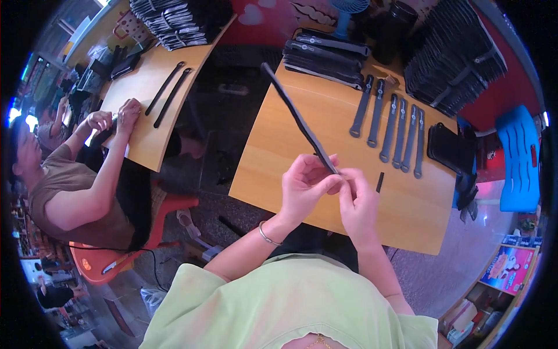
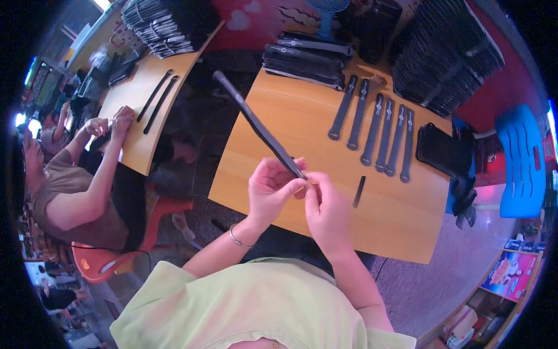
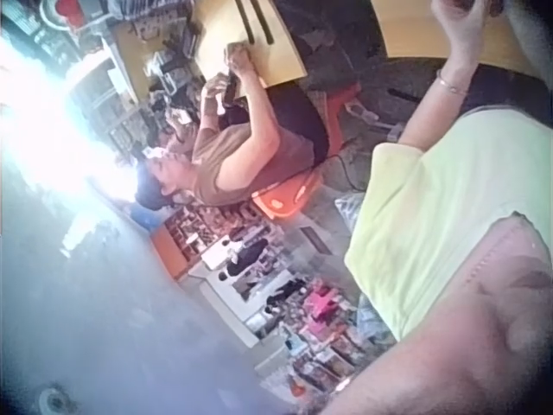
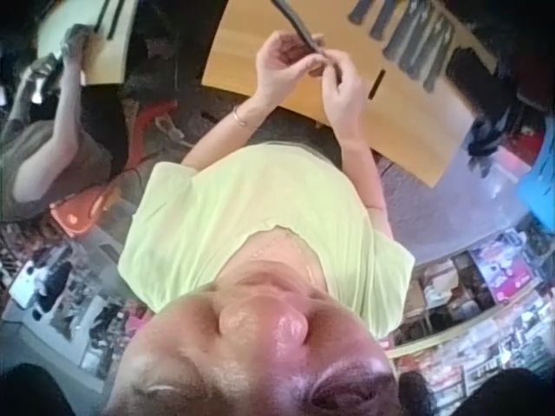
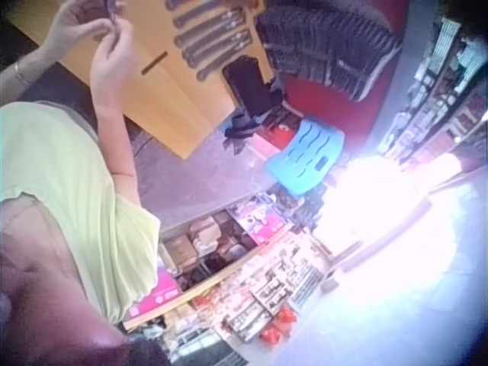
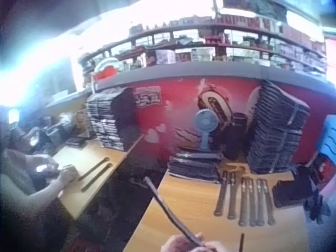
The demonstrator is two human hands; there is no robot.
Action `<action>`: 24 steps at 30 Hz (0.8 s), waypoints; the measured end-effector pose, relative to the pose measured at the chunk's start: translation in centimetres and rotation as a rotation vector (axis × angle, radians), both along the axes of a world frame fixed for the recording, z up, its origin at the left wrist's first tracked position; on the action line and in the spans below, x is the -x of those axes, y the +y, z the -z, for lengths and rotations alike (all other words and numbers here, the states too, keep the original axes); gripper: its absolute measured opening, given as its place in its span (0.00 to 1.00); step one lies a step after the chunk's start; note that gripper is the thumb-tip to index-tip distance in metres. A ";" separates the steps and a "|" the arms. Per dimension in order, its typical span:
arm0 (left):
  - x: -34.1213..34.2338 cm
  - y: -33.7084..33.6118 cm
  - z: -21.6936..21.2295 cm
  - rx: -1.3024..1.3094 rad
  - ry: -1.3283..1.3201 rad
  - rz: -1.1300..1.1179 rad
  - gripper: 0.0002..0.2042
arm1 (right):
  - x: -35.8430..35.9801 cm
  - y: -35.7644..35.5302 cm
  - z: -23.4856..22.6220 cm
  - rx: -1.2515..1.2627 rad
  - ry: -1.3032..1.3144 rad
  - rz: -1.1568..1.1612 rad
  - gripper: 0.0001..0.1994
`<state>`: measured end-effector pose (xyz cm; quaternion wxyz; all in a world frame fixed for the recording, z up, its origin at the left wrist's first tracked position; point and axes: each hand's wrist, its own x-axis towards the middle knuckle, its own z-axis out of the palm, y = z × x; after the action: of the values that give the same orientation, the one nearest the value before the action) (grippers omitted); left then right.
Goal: Assembling and aligning black textile straps on a workspace table.
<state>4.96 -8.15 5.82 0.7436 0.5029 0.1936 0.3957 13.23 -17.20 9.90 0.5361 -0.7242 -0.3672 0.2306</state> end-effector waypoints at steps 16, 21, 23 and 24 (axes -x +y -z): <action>0.8 2.8 -0.8 -0.323 0.362 0.320 0.08 | -1.0 -0.4 1.6 0.077 0.163 -0.014 0.08; 0.0 0.4 -0.1 -0.124 0.134 0.048 0.11 | 0.2 -0.2 2.4 -0.093 0.121 0.035 0.08; 0.0 0.6 -0.2 -0.108 0.136 0.071 0.11 | 0.4 -0.3 2.5 -0.065 0.018 0.085 0.08; 0.0 0.7 -0.2 -0.092 0.140 0.092 0.11 | 0.4 -0.3 2.5 -0.067 0.016 0.083 0.08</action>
<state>4.92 -7.44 6.06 0.7218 0.5712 0.2038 0.3336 12.83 -17.45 7.38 0.5720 -0.7187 -0.3403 0.2015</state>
